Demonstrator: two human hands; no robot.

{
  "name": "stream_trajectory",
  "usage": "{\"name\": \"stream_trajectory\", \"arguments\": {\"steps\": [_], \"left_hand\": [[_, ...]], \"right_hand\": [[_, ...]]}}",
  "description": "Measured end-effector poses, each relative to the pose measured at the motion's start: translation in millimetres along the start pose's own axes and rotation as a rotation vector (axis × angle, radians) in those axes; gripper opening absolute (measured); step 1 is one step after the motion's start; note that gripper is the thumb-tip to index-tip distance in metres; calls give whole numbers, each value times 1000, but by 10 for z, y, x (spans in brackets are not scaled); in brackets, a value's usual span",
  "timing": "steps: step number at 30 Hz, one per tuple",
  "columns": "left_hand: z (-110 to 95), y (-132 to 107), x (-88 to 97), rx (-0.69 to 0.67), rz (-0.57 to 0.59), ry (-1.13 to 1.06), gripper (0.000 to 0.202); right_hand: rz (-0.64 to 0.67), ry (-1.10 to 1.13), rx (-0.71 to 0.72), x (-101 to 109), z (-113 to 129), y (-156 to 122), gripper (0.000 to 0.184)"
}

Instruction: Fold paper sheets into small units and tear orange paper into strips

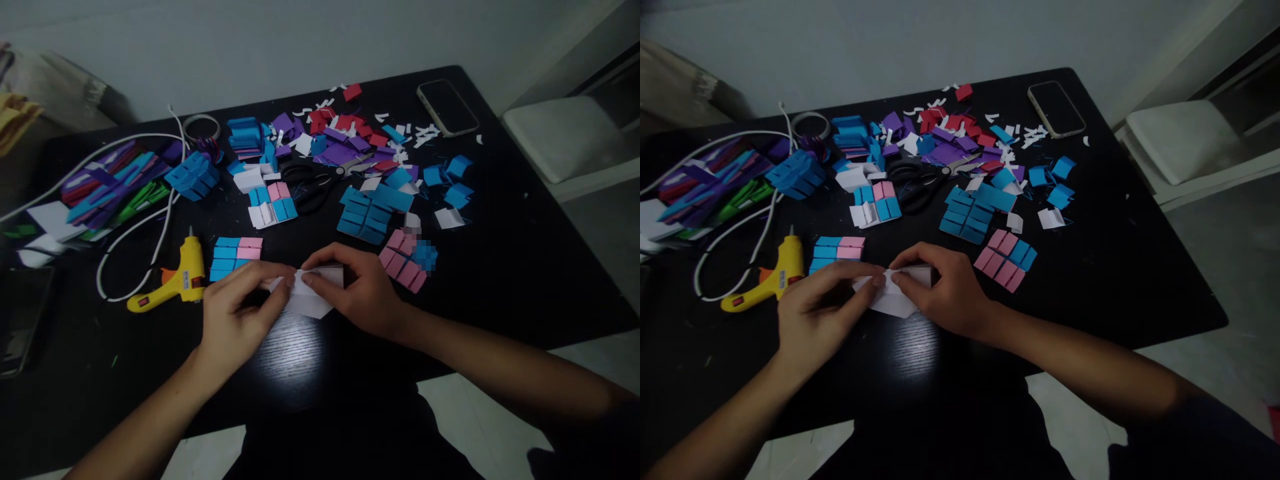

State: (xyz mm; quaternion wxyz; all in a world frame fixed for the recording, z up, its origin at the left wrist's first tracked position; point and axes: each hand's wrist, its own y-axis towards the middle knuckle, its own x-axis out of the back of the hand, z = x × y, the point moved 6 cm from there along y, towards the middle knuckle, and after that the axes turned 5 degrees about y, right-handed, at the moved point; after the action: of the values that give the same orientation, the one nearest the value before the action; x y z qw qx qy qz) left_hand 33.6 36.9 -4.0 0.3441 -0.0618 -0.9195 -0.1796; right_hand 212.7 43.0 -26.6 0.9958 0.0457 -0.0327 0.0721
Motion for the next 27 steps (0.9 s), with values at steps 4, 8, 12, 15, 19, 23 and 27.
{"name": "stream_trajectory", "arguments": {"steps": [4, 8, 12, 15, 19, 23, 27], "left_hand": [[4, 8, 0, 13, 2, -29, 7], [18, 5, -12, 6, -6, -63, 8], [35, -3, -16, 19, -12, -63, 8], [44, -7, -14, 43, -12, -45, 7], [52, -13, -16, 57, -11, -32, 5], [58, -22, -30, 45, 3, -24, 6], [62, -27, -42, 36, 19, -29, 6]], "right_hand": [[-17, 43, -28, 6, -19, 4, 5], [-37, 100, -73, 6, -74, 1, 5], [-39, 129, -121, 4, -117, 1, 9], [-50, 180, -120, 11, -127, 9, 16], [-37, 211, -131, 7, -142, 19, 30], [-26, 167, -153, 8, -141, 14, 28], [-8, 140, -121, 9, -100, 15, 22]]}}
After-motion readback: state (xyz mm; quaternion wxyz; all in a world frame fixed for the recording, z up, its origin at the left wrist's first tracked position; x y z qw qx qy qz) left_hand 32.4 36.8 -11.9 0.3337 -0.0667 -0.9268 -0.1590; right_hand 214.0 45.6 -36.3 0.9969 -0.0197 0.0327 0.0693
